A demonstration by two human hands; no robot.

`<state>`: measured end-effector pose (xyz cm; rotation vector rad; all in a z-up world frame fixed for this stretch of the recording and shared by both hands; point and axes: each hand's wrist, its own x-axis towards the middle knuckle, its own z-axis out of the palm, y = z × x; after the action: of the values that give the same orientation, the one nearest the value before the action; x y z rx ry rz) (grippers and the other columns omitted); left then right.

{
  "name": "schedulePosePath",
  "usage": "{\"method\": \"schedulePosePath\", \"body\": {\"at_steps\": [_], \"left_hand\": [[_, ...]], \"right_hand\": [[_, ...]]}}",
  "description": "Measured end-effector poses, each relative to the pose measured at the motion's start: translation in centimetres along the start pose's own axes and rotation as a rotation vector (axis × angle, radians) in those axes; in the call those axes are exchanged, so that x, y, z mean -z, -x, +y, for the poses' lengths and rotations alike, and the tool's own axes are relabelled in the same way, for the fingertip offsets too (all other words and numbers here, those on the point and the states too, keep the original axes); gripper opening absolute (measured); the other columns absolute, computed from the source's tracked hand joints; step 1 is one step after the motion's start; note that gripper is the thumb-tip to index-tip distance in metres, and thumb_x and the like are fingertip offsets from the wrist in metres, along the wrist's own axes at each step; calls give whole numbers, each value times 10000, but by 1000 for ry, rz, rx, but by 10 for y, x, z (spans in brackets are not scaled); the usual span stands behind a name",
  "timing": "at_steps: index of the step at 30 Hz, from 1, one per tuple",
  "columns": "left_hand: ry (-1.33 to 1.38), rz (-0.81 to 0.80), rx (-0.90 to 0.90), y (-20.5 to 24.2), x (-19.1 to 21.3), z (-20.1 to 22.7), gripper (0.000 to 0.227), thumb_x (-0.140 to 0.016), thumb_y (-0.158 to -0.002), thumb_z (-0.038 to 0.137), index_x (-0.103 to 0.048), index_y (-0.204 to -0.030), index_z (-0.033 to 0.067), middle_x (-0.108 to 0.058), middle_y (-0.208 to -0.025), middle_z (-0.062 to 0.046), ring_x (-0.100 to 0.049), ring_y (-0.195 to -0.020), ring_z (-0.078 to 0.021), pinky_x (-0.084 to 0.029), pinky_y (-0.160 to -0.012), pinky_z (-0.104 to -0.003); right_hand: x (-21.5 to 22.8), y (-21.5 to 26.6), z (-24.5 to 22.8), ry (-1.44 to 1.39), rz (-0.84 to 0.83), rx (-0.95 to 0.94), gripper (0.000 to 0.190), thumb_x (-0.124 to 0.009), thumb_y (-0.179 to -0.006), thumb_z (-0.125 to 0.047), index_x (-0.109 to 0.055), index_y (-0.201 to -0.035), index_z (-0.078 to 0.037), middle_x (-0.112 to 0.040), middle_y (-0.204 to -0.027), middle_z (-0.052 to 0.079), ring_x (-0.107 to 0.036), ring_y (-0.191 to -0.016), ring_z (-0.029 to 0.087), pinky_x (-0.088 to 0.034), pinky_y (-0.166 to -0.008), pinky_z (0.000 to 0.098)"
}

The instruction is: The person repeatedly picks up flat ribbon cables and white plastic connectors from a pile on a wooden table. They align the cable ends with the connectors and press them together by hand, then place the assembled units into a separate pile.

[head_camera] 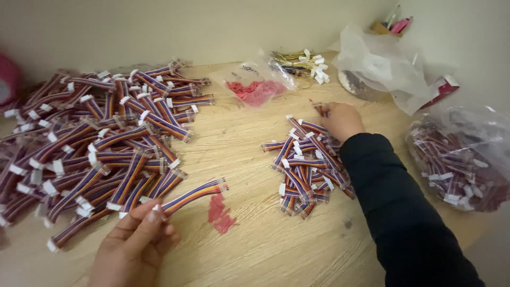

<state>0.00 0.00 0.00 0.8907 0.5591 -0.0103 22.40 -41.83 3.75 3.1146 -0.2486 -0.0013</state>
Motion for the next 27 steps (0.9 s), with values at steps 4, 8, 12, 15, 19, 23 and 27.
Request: {"method": "schedulePosePath", "body": {"at_steps": [4,8,12,15,19,23,27], "left_hand": [[27,1,3,6,-5,6,195,-588,-904,-17,-637,-1092,-32,-581,-863,-152,-547,-732,-258,-527,-734,-390],[34,-52,41,9,-8,11,222,-576,-918,21,-627,-1126,-36,-595,-911,-179,-537,-746,-264,-519,-725,-410],[52,-66,60,13,-13,15,208,-591,-906,10,-628,-1105,-38,-612,-916,-186,-557,-744,-275,-532,-730,-415],[49,-103,43,13,-12,15,224,-604,-900,30,-629,-1114,-32,-615,-900,-170,-558,-727,-255,-526,-709,-389],[56,-112,42,11,-9,12,238,-625,-884,33,-652,-1113,-23,-636,-888,-164,-577,-702,-244,-546,-717,-382],[99,-175,24,10,-7,11,228,-636,-877,25,-657,-1099,-16,-647,-871,-143,-600,-687,-236,-558,-678,-366],[81,-172,32,14,-8,15,233,-641,-874,43,-658,-1100,-14,-645,-867,-147,-601,-693,-240,-559,-690,-374]], "right_hand": [[38,33,-30,-411,3,-122,284,-694,-838,-207,-697,-1122,-201,-681,-1113,97,-631,-975,266,-475,-881,387],[59,49,-36,-480,58,-53,308,-717,-829,-291,-705,-1118,-184,-683,-1141,46,-646,-898,206,-462,-789,357],[77,71,-44,-440,14,-104,536,-706,-814,-405,-595,-1294,-193,-636,-1099,126,-619,-934,266,-440,-856,371],[86,86,-51,-481,-30,-115,427,-674,-854,-385,-626,-1206,-149,-620,-1165,148,-625,-813,263,-517,-657,398],[64,90,-39,-646,-184,-133,367,-701,-869,-104,-620,-1226,-85,-642,-860,109,-544,-591,180,-462,-554,311],[51,103,-29,-596,-240,-100,206,-599,-902,10,-728,-1010,-109,-684,-855,76,-554,-615,174,-461,-592,297],[40,104,-8,-377,-149,201,212,-586,-894,-79,-746,-996,-175,-722,-1095,-12,-651,-974,149,-477,-855,302]]}}
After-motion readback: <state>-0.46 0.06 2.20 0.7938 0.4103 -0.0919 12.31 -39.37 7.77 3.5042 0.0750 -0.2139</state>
